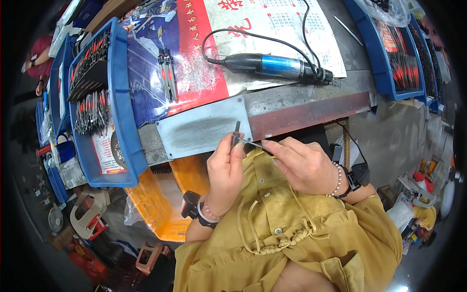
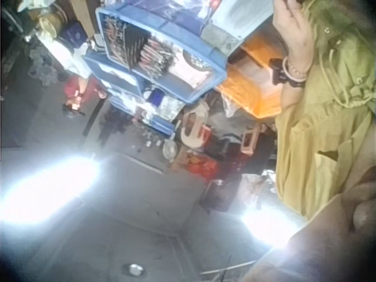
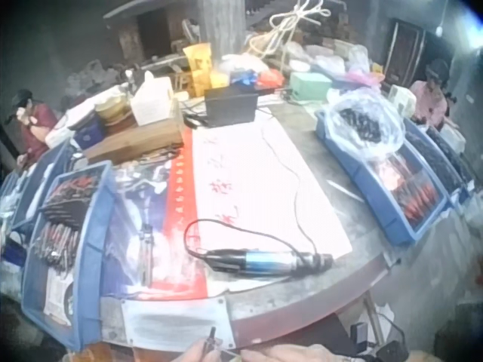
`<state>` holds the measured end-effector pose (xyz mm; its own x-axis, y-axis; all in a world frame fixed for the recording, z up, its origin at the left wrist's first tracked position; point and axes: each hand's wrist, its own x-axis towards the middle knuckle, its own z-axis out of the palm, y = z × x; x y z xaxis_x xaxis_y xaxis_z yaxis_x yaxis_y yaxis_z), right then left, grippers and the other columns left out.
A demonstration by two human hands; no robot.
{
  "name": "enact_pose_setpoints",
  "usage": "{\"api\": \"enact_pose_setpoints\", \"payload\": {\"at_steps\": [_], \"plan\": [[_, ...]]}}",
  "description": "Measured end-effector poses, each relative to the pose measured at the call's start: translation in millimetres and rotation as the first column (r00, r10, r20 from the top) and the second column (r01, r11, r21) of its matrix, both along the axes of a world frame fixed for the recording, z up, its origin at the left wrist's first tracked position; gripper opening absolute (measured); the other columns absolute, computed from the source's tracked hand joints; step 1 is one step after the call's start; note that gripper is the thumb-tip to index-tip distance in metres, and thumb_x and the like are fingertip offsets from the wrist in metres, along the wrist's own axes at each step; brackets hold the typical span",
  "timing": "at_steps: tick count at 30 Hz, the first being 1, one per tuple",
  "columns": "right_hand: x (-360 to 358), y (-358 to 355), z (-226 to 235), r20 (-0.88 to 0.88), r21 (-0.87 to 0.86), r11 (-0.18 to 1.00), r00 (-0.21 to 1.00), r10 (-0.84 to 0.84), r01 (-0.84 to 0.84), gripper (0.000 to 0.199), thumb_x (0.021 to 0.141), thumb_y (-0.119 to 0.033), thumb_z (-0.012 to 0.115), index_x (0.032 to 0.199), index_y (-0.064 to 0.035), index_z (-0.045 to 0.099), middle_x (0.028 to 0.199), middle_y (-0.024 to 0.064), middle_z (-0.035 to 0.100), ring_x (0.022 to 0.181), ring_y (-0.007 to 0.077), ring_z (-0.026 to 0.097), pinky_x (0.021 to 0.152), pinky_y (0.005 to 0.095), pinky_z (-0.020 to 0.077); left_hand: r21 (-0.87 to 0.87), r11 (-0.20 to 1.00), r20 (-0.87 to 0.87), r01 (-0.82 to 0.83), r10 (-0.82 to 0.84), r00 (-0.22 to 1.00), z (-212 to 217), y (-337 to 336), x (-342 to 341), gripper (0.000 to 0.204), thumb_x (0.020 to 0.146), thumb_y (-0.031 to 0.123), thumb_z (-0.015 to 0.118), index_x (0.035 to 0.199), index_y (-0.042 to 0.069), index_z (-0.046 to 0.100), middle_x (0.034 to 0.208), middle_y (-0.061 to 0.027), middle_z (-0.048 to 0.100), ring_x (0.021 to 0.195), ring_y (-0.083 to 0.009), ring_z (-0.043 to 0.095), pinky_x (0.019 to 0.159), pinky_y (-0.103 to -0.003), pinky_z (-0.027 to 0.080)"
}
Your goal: The person repeatedly picks small black key handles from a blue tray, uses a rotary tool to grind or polish them, then uses pliers to adjust or attach a metal pin. Finished pieces are placed into a yellow basket. The process is repeated for multiple handles.
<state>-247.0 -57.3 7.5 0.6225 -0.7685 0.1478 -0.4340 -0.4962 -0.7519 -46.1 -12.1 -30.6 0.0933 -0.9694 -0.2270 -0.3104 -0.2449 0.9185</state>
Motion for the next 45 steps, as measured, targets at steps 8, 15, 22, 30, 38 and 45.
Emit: {"api": "enact_pose_setpoints", "payload": {"at_steps": [8, 15, 22, 30, 38, 45], "plan": [[2.3, 5.9, -27.1, 0.028, -0.123, 0.991, 0.999, -0.045, 0.049, 0.029, 0.083, -0.005, 0.065, 0.112, 0.0024, 0.063, 0.078, 0.0124, 0.061, 0.061, 0.0234, 0.062, 0.056, 0.0305, 0.0521, -0.212, 0.977, 0.344, 0.03, 0.046, 0.938, -15.6, 4.2, -10.3, 0.021, 0.098, 0.008, 0.051, 0.115, -0.003, 0.057, 0.071, -0.0117, 0.057, 0.058, -0.0221, 0.056, 0.055, -0.033, 0.044], [9.9, 0.1, -25.4, 0.233, 0.584, 0.806, 0.931, -0.282, 0.098, 0.025, 0.086, -0.008, 0.064, 0.111, -0.0022, 0.066, 0.073, 0.0036, 0.061, 0.06, 0.0098, 0.058, 0.053, 0.027, 0.0475, -0.276, 0.96, 0.456, 0.05, 0.085, 0.886, -26.2, 0.7, -12.8, 0.02, 0.096, 0.005, 0.051, 0.113, -0.003, 0.057, 0.072, -0.0175, 0.058, 0.061, -0.0323, 0.06, 0.057, -0.039, 0.047], [8.9, -1.6, -24.4, -0.048, -0.102, 0.995, 0.999, -0.008, 0.003, 0.04, 0.079, -0.008, 0.069, 0.119, -0.0052, 0.066, 0.071, 0.0091, 0.058, 0.053, 0.0204, 0.058, 0.048, 0.0305, 0.0461, -0.318, 0.948, 0.412, -0.003, 0.141, 0.9, -30.7, 0.7, -14.5, 0.017, 0.096, 0.006, 0.051, 0.111, 0.0, 0.058, 0.076, -0.0173, 0.06, 0.061, -0.033, 0.061, 0.058, -0.04, 0.047], [15.8, -6.4, -21.6, 0.184, 0.2, 0.977, 0.976, -0.113, 0.075, 0.03, 0.084, -0.008, 0.065, 0.114, -0.0046, 0.068, 0.091, 0.016, 0.069, 0.065, 0.0274, 0.067, 0.06, 0.0345, 0.0525, -0.314, 0.949, 0.449, -0.004, 0.152, 0.88, -33.4, 0.7, -16.4, 0.019, 0.095, 0.004, 0.052, 0.113, 0.0, 0.058, 0.081, -0.0185, 0.063, 0.066, -0.0356, 0.062, 0.06, -0.04, 0.049], [18.4, -2.9, -18.4, -0.06, 0.213, 0.975, 0.997, -0.044, 0.055, 0.034, 0.084, -0.005, 0.066, 0.117, -0.0045, 0.068, 0.094, 0.015, 0.071, 0.075, 0.0298, 0.07, 0.065, 0.0334, 0.0546, -0.33, 0.944, 0.448, -0.024, 0.179, 0.876, -31.9, -0.2, -15.0, 0.021, 0.094, 0.004, 0.051, 0.113, -0.001, 0.057, 0.085, -0.0204, 0.063, 0.07, -0.0371, 0.063, 0.061, -0.041, 0.049], [19.4, 6.7, -42.6, 0.329, 0.768, 0.64, 0.866, -0.376, -0.014, 0.027, 0.091, -0.006, 0.062, 0.115, 0.0068, 0.065, 0.111, 0.016, 0.07, 0.101, 0.0113, 0.062, 0.087, 0.0289, 0.0503, -0.357, 0.933, 0.528, 0.032, 0.173, 0.831, -37.5, 1.3, -17.5, 0.023, 0.092, 0.003, 0.053, 0.115, -0.004, 0.056, 0.088, -0.0231, 0.063, 0.072, -0.0416, 0.062, 0.062, -0.044, 0.049]]}}
